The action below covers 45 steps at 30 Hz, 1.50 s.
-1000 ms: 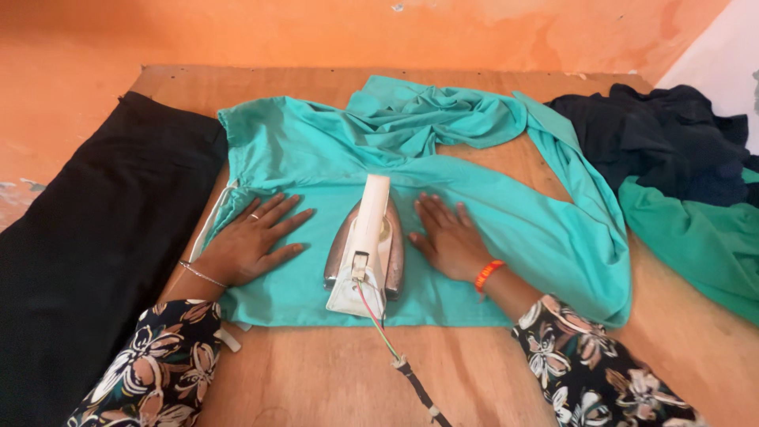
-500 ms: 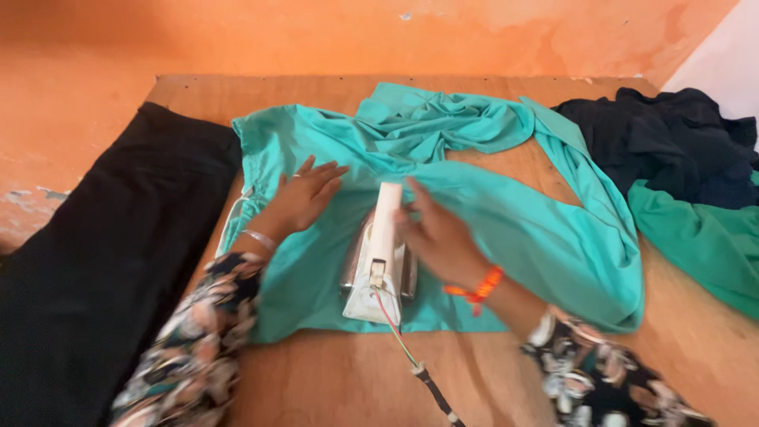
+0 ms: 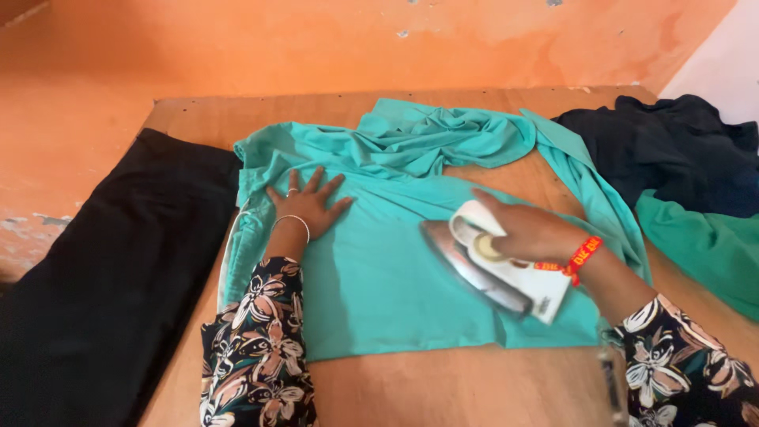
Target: The person irons a teal garment on a wooden table using a white electric iron. They repeatedly smooth the fabric with one hand while moving the iron back and forth with the other, adjusting the garment's position as needed.
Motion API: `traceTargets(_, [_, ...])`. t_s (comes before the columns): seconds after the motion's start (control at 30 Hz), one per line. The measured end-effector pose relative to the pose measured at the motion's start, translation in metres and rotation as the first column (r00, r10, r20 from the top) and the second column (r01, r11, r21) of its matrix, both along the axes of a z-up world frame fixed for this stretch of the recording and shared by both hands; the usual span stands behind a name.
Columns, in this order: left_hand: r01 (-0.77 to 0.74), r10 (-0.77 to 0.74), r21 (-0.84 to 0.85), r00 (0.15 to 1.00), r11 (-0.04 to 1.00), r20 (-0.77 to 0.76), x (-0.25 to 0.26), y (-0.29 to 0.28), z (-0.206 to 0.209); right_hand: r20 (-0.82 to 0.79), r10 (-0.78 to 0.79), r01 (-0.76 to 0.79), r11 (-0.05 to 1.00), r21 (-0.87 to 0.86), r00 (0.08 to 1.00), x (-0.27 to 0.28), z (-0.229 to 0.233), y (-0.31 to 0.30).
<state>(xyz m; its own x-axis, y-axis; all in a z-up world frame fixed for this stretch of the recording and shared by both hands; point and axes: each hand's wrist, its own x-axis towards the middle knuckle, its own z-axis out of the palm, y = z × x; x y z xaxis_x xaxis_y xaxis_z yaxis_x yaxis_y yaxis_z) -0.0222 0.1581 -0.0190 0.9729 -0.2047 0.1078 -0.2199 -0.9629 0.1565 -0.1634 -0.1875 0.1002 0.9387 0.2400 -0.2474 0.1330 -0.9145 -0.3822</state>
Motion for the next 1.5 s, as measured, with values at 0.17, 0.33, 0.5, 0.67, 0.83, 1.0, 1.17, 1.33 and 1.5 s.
traceTargets(0.17, [-0.065,0.064,0.032,0.997,0.997,0.035,0.001,-0.001,-0.007,0.329,0.015,0.035,0.989,-0.145,0.944,0.007,-0.011,0.029])
traceTargets(0.33, [-0.056,0.056,0.004,0.998,0.998,0.028,0.008,0.008,-0.014,0.497,0.194,-0.181,0.981,-0.076,0.846,0.047,-0.02,0.114])
traceTargets(0.5, [-0.01,0.009,0.013,0.999,1.0,0.031,0.011,0.02,-0.011,0.362,0.333,-0.316,0.943,-0.108,0.871,0.016,-0.007,0.11])
traceTargets(0.67, [-0.008,0.008,0.001,0.997,1.0,0.072,0.009,0.02,-0.013,0.388,0.132,-0.077,0.985,-0.154,0.912,-0.001,0.002,0.063])
traceTargets(0.83, [-0.024,0.025,-0.02,0.997,1.0,0.077,0.01,0.016,-0.02,0.524,-0.122,0.228,0.963,-0.143,0.843,0.051,-0.009,0.055])
traceTargets(1.0, [-0.002,0.007,-0.057,0.997,0.998,0.08,0.014,0.02,-0.024,0.45,-0.037,0.103,0.987,-0.125,0.892,0.064,-0.013,0.086])
traceTargets(1.17, [0.012,-0.004,-0.075,0.995,0.997,0.099,0.017,0.026,-0.029,0.425,0.211,-0.175,0.977,-0.123,0.88,0.01,-0.008,0.078])
traceTargets(1.33, [0.011,-0.005,-0.052,0.995,0.999,0.099,0.019,0.025,-0.034,0.362,0.16,-0.098,0.978,-0.182,0.918,-0.033,0.002,0.049])
traceTargets(1.5, [0.001,0.001,-0.019,0.996,1.0,0.087,0.019,0.023,-0.033,0.491,0.023,0.126,0.955,-0.269,0.871,0.006,0.002,0.028])
